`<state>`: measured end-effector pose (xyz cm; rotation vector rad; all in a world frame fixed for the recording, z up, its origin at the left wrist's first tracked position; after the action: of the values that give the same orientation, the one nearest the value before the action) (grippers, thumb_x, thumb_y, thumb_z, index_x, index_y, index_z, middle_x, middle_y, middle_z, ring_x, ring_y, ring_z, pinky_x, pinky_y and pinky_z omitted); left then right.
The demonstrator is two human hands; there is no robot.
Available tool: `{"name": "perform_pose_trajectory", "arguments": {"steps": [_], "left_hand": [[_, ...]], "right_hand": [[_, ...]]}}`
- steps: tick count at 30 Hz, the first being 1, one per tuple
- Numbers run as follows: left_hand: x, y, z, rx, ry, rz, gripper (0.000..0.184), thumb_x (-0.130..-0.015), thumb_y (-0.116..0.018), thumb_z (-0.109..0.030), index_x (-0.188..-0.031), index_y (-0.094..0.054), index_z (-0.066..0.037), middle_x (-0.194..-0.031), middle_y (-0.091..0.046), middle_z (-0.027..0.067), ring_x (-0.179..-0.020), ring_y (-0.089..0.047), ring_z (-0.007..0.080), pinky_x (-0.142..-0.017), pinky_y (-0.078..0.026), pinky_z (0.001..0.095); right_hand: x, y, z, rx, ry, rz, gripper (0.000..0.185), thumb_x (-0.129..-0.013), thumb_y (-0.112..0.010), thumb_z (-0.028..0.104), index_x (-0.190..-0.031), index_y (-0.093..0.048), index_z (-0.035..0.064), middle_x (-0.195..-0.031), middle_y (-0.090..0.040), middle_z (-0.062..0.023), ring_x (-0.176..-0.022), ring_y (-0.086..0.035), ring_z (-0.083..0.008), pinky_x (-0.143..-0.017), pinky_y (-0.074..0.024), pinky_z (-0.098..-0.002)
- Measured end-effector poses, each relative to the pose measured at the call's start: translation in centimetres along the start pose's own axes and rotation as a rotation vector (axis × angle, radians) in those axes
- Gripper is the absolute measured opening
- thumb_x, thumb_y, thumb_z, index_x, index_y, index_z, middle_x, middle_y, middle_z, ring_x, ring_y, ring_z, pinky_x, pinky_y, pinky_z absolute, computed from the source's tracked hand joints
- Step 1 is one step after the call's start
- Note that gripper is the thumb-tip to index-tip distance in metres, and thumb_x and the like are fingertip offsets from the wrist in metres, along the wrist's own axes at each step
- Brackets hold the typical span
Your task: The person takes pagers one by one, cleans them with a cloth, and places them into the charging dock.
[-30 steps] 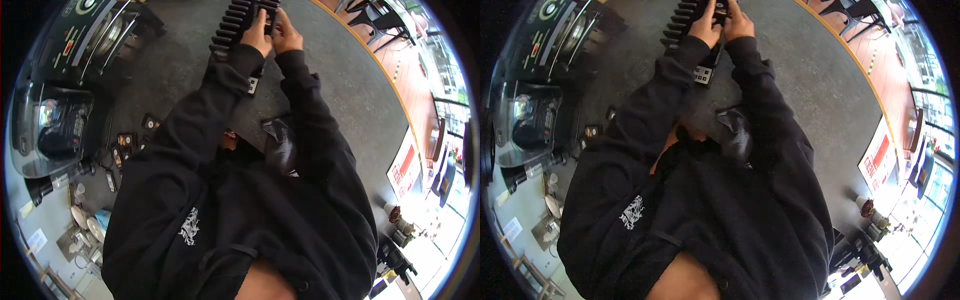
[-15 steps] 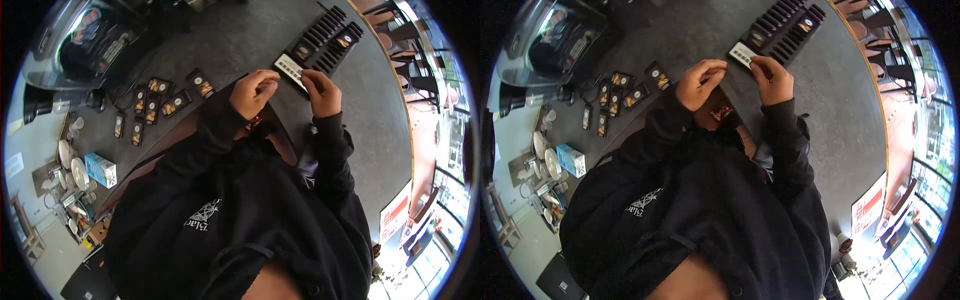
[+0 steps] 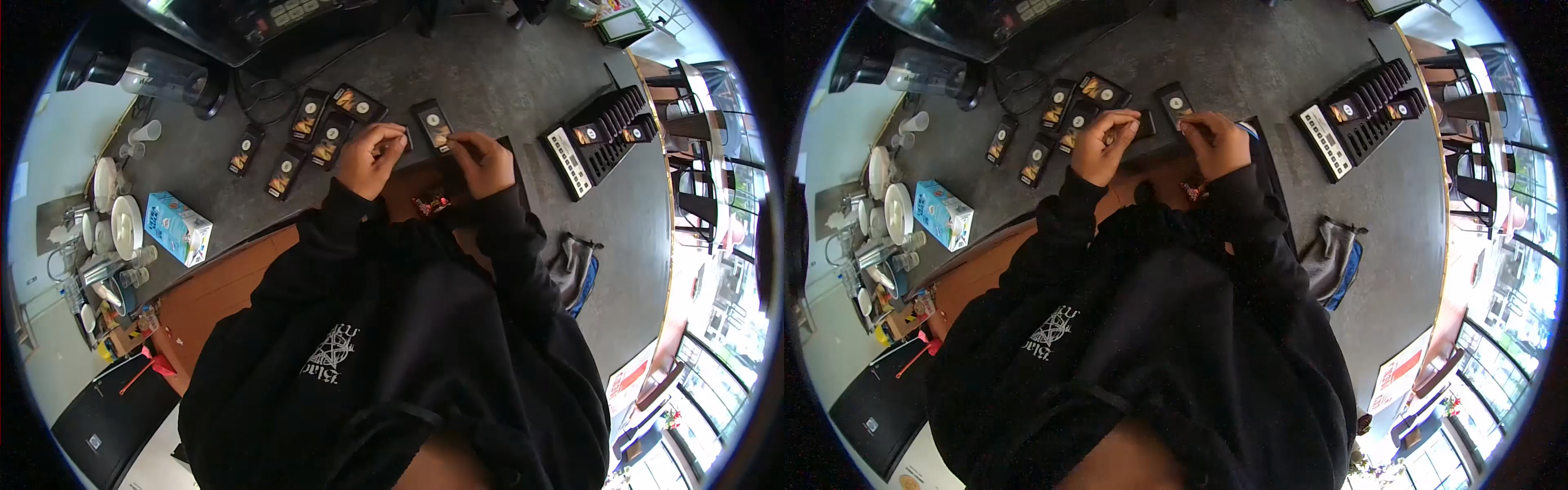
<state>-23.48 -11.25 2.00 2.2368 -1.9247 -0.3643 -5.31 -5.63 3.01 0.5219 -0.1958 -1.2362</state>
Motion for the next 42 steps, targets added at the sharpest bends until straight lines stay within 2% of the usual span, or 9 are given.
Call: {"name": "perform_pose_trajectory", "arguments": {"steps": [3, 5, 6, 10, 13, 17, 29, 36, 42], "left_hand": [[-0.9, 3.4, 1.4, -0.098, -0.13, -0.027, 0.019, -0.089, -0.058, -0.015, -0.104, -0.06, -0.004, -0.105, -0.062, 0.0096, -0.092, -0.062, 0.0237, -0.079, -0.049, 0.0328], [-2.1, 5.8, 1.8, -0.398, -0.235, -0.056, 0.021, -0.085, -0.061, -0.011, -0.106, -0.059, -0.007, -0.108, -0.061, 0.0104, -0.091, -0.061, 0.0294, -0.079, -0.05, 0.0368], [-2.8, 6.7, 2.6, -0.455, -0.186, -0.03, 0.028, -0.082, -0.06, -0.005, -0.11, -0.058, -0.01, -0.112, -0.058, 0.0109, -0.1, -0.057, 0.032, -0.083, -0.048, 0.0394], [-5.6, 9.3, 5.0, -0.691, -0.145, 0.095, 0.049, -0.08, -0.059, 0.0, -0.125, -0.049, -0.017, -0.121, -0.052, 0.0142, -0.118, -0.045, 0.0332, -0.095, -0.041, 0.0401], [-7.3, 9.9, 6.1, -0.777, -0.221, 0.158, 0.057, -0.078, -0.061, 0.001, -0.129, -0.046, -0.019, -0.124, -0.05, 0.0146, -0.118, -0.044, 0.0333, -0.098, -0.04, 0.0404], [-9.1, 9.4, 7.4, -0.76, -0.199, 0.321, 0.063, -0.075, -0.063, 0.003, -0.131, -0.044, -0.02, -0.125, -0.049, 0.0144, -0.12, -0.043, 0.033, -0.099, -0.039, 0.0402], [-11.6, 8.2, 8.1, -0.673, -0.249, 0.474, 0.061, -0.071, -0.066, 0.004, -0.127, -0.049, -0.017, -0.128, -0.05, 0.0127, -0.118, -0.047, 0.0306, -0.099, -0.04, 0.0399], [-12.7, 9.0, 8.4, -0.674, -0.21, 0.52, 0.063, -0.068, -0.075, -0.006, -0.126, -0.05, -0.015, -0.123, -0.054, 0.0124, -0.115, -0.049, 0.031, -0.095, -0.042, 0.039], [-12.2, 8.7, 8.0, -0.691, -0.355, 0.475, 0.063, -0.067, -0.077, -0.013, -0.124, -0.052, -0.013, -0.121, -0.056, 0.0096, -0.111, -0.053, 0.0282, -0.09, -0.045, 0.0382]], "right_hand": [[-0.7, -3.0, -0.3, -0.022, -0.017, 0.054, 0.017, -0.08, -0.066, 0.013, -0.093, -0.065, 0.0032, -0.082, -0.065, -0.0138, -0.073, -0.065, -0.023, -0.061, -0.0498, -0.0315], [-1.1, -5.0, 0.3, -0.034, 0.035, 0.036, 0.018, -0.078, -0.067, 0.012, -0.094, -0.065, 0.003, -0.082, -0.065, -0.0144, -0.073, -0.065, -0.0243, -0.062, -0.0501, -0.0326], [-1.3, -5.9, 0.5, 0.027, 0.055, 0.035, 0.019, -0.078, -0.067, 0.012, -0.095, -0.064, 0.0023, -0.081, -0.066, -0.0127, -0.072, -0.066, -0.0212, -0.065, -0.0503, -0.03], [-2.3, -9.4, 1.1, 0.142, 0.087, 0.068, 0.026, -0.077, -0.066, 0.013, -0.101, -0.061, 0.0047, -0.087, -0.064, -0.0151, -0.077, -0.063, -0.0297, -0.066, -0.05, -0.0355], [-2.7, -11.3, 1.9, 0.329, 0.095, 0.02, 0.03, -0.077, -0.066, 0.015, -0.104, -0.059, 0.0056, -0.093, -0.063, -0.0162, -0.085, -0.06, -0.0327, -0.071, -0.0488, -0.0393], [-3.0, -14.0, 0.0, 0.554, 0.044, 0.02, 0.035, -0.078, -0.064, 0.025, -0.109, -0.057, 0.0101, -0.098, -0.063, -0.0141, -0.093, -0.057, -0.0341, -0.084, -0.0419, -0.0423], [-3.3, -13.5, 1.4, 0.603, -0.218, -0.041, 0.04, -0.079, -0.063, 0.03, -0.115, -0.055, 0.0136, -0.102, -0.063, -0.01, -0.1, -0.055, -0.0302, -0.087, -0.0312, -0.0422], [-3.2, -13.7, 1.0, 0.513, -0.232, -0.107, 0.041, -0.079, -0.063, 0.03, -0.115, -0.055, 0.0133, -0.103, -0.063, -0.0103, -0.102, -0.055, -0.029, -0.089, -0.0295, -0.042], [-3.2, -12.8, 0.1, 0.216, -0.207, -0.18, 0.042, -0.077, -0.064, 0.022, -0.115, -0.053, 0.0084, -0.109, -0.058, -0.0153, -0.097, -0.057, -0.0341, -0.084, -0.0401, -0.0431]]}}
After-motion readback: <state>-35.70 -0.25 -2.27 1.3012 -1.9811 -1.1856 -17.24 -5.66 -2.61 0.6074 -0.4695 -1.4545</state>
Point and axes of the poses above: each hand's wrist, its own x-axis away from the middle knuckle, its own y-axis out of the back of the hand, z = x × y, the point moved 5 cm from there along -x, towards the middle knuckle
